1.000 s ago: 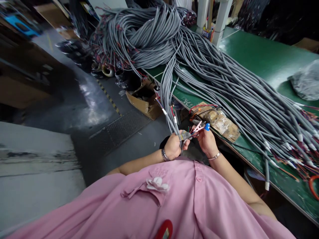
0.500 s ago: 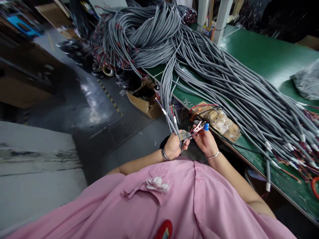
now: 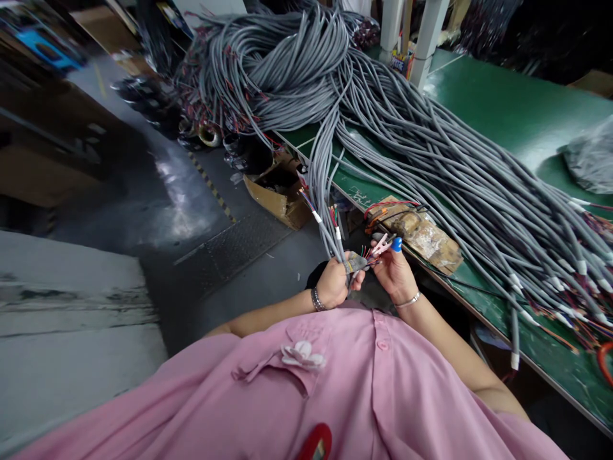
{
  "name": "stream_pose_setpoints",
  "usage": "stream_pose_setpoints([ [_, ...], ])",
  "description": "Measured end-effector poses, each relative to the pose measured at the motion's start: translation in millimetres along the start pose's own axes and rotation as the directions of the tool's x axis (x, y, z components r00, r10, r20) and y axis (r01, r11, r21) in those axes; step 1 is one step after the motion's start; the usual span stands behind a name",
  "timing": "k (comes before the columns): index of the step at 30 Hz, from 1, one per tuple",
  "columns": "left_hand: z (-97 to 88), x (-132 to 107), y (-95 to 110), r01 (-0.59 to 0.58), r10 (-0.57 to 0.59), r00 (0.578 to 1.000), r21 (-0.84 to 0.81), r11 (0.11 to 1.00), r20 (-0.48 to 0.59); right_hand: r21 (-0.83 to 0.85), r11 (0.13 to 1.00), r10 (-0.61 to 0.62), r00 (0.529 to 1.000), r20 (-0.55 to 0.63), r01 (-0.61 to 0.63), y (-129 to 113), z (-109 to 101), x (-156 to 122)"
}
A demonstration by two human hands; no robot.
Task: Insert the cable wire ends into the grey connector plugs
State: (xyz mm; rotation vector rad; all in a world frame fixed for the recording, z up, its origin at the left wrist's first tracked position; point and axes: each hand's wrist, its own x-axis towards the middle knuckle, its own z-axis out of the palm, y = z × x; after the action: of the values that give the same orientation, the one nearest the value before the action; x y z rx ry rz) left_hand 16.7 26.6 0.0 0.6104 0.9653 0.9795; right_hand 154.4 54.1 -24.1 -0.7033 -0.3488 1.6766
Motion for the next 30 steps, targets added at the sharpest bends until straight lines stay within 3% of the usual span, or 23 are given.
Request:
stream_pose_setpoints([
  [9, -2.7, -13.9, -0.2, -0.09, 0.085, 0.995, 0.109, 0.99, 0.045, -0.012, 0.994, 0.108, 0.982, 0.157, -0.107, -7.4, -8.0, -10.6],
  [15, -12.5, -16.5, -6.1, -0.103, 0.098, 0.995, 0.167, 0.981, 0.035, -0.331, 0.922, 0.293, 0.92, 0.261, -0.2, -26.4, -18.8, -20.4],
  [18, -15.4, -16.5, -7.8, -0.1, 0.09, 0.995, 0.234, 0.967, 0.051, -0.517, 0.838, 0.337, 0.91, 0.24, -0.174, -38.5, -15.1, -25.0],
  [22, -15.2, -17.5, -7.2, -0.093, 0.073, 0.994, 0.3, 0.949, 0.077, -0.69, 0.719, 0.307, 0.929, 0.208, -0.083, -48.6, -2.2, -27.2],
  [30, -13.8, -18.7, -3.2, -0.074, 0.014, 0.99, 0.424, 0.902, 0.144, -0.805, 0.59, 0.264, 0.927, 0.267, 0.064, -44.4, 6.0, -25.5],
])
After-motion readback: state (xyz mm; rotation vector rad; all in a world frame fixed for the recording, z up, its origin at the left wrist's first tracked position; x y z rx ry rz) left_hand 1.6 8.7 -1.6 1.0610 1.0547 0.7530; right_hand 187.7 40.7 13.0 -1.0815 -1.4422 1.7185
